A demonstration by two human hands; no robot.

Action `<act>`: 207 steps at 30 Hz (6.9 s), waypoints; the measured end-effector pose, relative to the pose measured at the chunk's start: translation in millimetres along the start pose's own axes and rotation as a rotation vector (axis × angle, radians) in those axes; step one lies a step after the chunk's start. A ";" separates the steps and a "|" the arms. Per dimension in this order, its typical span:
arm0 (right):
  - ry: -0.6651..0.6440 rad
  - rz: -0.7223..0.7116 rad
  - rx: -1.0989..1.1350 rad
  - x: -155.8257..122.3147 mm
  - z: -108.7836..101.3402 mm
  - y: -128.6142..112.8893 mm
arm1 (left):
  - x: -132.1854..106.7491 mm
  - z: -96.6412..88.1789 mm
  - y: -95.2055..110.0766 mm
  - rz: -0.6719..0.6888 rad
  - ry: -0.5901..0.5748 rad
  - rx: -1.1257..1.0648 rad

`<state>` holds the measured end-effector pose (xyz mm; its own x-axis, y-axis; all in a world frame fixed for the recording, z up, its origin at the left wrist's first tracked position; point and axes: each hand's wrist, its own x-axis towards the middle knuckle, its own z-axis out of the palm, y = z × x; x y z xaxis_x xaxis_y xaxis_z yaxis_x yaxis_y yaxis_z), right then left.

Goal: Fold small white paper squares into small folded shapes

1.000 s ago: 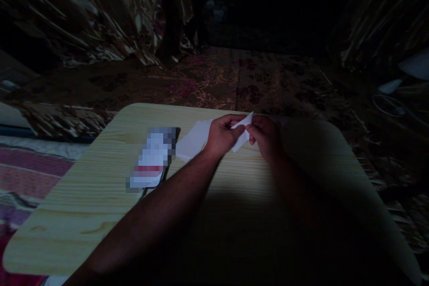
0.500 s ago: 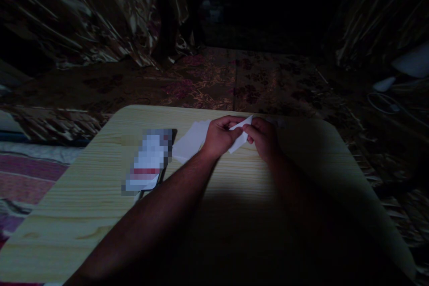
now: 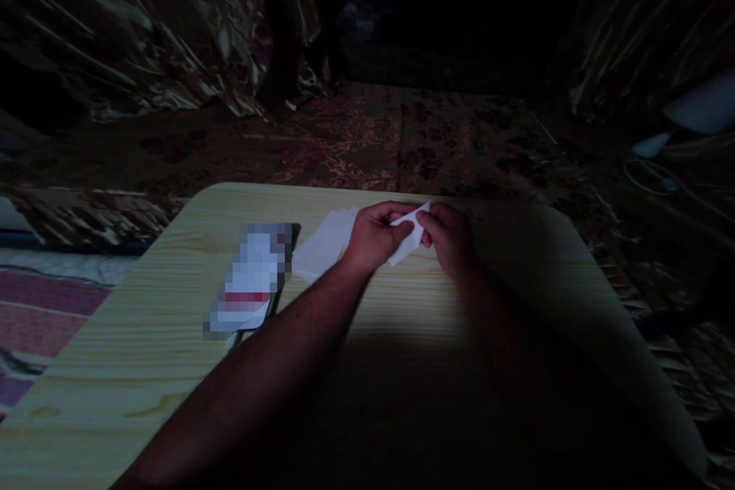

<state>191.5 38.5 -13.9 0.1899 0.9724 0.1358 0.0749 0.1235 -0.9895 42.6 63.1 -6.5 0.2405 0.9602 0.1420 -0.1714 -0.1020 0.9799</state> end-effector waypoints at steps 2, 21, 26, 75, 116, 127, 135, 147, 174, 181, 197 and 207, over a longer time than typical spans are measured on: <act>0.000 -0.003 0.003 0.1 -0.3 0.3 | 0.1 0.0 -0.8 -0.004 0.000 0.000; 0.010 -0.006 0.094 0.5 0.5 1.5 | 0.3 -0.6 -0.3 0.012 -0.038 -0.013; 0.003 -0.007 0.079 1.1 0.0 0.8 | -0.3 0.3 2.9 0.015 -0.019 -0.014; 0.144 -0.017 0.177 5.6 2.6 0.0 | 1.3 -1.1 3.0 -0.038 -0.017 0.039; 0.061 -0.089 -0.165 4.4 -1.2 7.8 | 7.8 -3.1 -7.3 -0.037 0.046 0.041; 0.024 -0.084 -0.225 5.8 -1.5 7.1 | 9.8 -3.6 -11.2 -0.021 0.091 0.029; 0.055 -0.087 -0.228 4.6 2.1 5.6 | 8.6 -1.8 -8.3 -0.011 0.131 0.067; 0.028 -0.078 -0.266 3.6 3.9 2.3 | 6.5 -0.6 -3.6 -0.019 0.187 0.081; -0.035 -0.090 -0.385 2.4 5.2 3.1 | 9.9 -2.6 -5.2 -0.027 0.256 -0.007; -0.053 -0.111 -0.393 1.0 6.0 1.3 | 11.0 -3.1 -6.3 -0.035 0.276 -0.054; -0.132 -0.107 -0.306 -3.1 5.9 -0.5 | 11.5 -3.8 -7.2 -0.018 0.295 -0.122; -0.187 -0.102 -0.228 -2.4 4.2 5.7 | 11.7 -3.2 -6.7 -0.023 0.270 -0.105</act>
<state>187.4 37.7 -20.1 -0.0115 0.9795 0.2010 0.3064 0.1948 -0.9318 43.5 75.9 -11.9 -0.0152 0.9979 0.0634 -0.2699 -0.0651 0.9607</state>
